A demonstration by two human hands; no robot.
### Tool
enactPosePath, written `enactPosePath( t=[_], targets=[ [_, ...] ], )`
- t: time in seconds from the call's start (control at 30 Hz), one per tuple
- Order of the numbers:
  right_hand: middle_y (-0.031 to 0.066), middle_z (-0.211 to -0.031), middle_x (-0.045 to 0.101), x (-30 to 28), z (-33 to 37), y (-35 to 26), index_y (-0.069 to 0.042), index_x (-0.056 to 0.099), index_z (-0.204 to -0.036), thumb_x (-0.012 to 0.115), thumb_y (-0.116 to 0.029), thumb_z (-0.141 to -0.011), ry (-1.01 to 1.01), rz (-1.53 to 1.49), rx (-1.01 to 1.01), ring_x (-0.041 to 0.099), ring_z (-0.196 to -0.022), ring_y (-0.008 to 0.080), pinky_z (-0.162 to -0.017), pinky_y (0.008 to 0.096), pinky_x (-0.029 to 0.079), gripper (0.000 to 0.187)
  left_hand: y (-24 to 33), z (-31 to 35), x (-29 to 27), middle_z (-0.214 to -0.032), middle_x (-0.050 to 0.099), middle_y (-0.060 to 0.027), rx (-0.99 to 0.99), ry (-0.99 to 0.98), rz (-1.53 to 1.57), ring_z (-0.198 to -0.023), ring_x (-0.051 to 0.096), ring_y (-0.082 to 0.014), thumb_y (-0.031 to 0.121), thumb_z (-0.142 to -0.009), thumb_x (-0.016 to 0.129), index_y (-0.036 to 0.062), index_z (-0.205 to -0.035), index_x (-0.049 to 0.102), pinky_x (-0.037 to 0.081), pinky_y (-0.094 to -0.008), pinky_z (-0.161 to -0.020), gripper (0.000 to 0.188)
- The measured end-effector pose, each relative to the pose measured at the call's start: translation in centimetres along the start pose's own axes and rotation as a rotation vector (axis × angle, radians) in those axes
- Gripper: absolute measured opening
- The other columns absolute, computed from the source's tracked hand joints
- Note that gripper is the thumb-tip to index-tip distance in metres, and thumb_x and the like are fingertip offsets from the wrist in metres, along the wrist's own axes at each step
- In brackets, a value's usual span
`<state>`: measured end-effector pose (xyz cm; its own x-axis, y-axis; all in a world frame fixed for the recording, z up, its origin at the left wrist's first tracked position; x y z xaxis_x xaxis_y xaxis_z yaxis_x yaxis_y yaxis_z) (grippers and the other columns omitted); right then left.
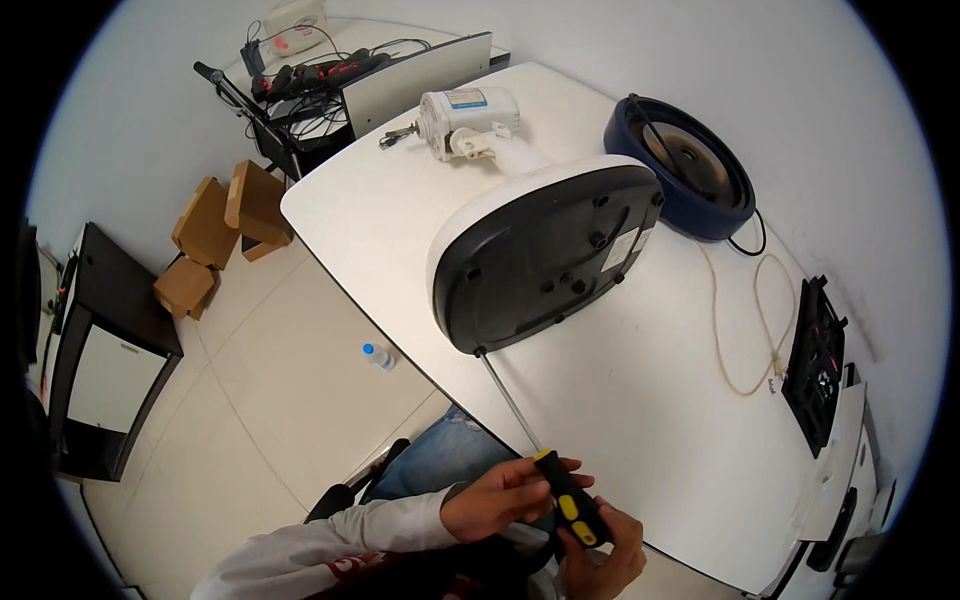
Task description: The person uses a screwdriver to tighten screws on the underside of a black fan base, then attaches the white fan motor assembly to the base and secures it with additional screws. The person handles the fan base, motor assembly, and screws throughout the process.
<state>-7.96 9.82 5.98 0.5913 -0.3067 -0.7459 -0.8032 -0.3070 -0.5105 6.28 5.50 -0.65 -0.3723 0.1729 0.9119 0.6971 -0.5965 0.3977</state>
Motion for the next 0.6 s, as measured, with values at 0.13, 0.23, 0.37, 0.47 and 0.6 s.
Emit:
enactPosePath(
  t=[0.13, 0.23, 0.37, 0.47, 0.6],
  targets=[
    [0.01, -0.065, 0.054, 1.1, -0.1, 0.8, 0.002, 0.053, -0.099, 0.055, -0.033, -0.082, 0.07, -0.06, 0.049, 0.054, -0.052, 0.0199, -0.05, 0.0273, 0.043, 0.039, 0.2, 0.1, -0.3, -0.127, 0.051, -0.0105, 0.024, 0.019, -0.004, -0.071, 0.046, -0.0056, 0.026, -0.09, 0.055, 0.0045, -0.129, 0.041, 0.04, -0.0173, -0.068, 0.046],
    [0.0132, -0.074, 0.059, 0.7, 0.2, 0.8, 0.003, 0.052, -0.101, 0.06, -0.032, -0.08, -0.021, -0.139, 0.119, 0.058, -0.059, 0.0203, -0.054, 0.0272, 0.046, 0.042, 0.0, 0.0, -0.4, -0.125, 0.052, -0.0103, 0.025, 0.032, -0.015, -0.07, 0.045, -0.0063, 0.026, -0.09, 0.055, 0.0048, -0.126, 0.043, 0.04, -0.0175, -0.069, 0.043],
    [0.0175, -0.099, 0.06, 0.1, -0.9, -0.8, 0.001, 0.053, -0.107, 0.077, -0.011, -0.068, -0.018, -0.124, -0.006, 0.06, -0.079, 0.0302, -0.063, 0.0349, 0.05, 0.047, -0.1, -0.1, -0.4, -0.124, 0.052, -0.0098, 0.002, 0.035, 0.021, -0.07, 0.045, -0.0072, 0.025, -0.09, 0.055, 0.005, -0.123, 0.045, 0.04, -0.0183, -0.07, 0.04],
    [0.0164, -0.096, 0.061, 0.1, -0.7, -0.9, 0.0, 0.054, -0.106, 0.078, -0.011, -0.067, 0.024, -0.045, -0.068, 0.06, -0.078, 0.0302, -0.062, 0.0339, 0.05, 0.046, -0.2, -0.1, -0.5, -0.125, 0.051, -0.0094, 0.019, 0.022, 0.037, -0.069, 0.043, -0.0067, 0.024, -0.091, 0.054, 0.0052, -0.124, 0.043, 0.04, -0.0185, -0.069, 0.041],
    [0.0153, -0.092, 0.062, -0.2, -0.5, -0.7, -0.001, 0.057, -0.105, 0.078, -0.013, -0.068, 0.058, 0.028, -0.034, 0.062, -0.074, 0.0279, -0.061, 0.0326, 0.051, 0.044, -0.1, -0.1, -0.5, -0.126, 0.05, -0.0108, 0.011, 0.005, 0.028, -0.089, 0.052, -0.012, 0.027, -0.09, 0.055, 0.0056, -0.128, 0.04, 0.042, -0.0228, -0.08, 0.046]
  ],
)
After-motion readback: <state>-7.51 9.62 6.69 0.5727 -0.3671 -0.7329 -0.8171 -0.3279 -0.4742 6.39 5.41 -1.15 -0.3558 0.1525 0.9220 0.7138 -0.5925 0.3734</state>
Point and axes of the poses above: each hand's wrist, its own z-axis away from the middle knuckle, its own x-axis out of the palm, y = z × x, the point moved 3 cm from there along -z, towards the middle knuckle
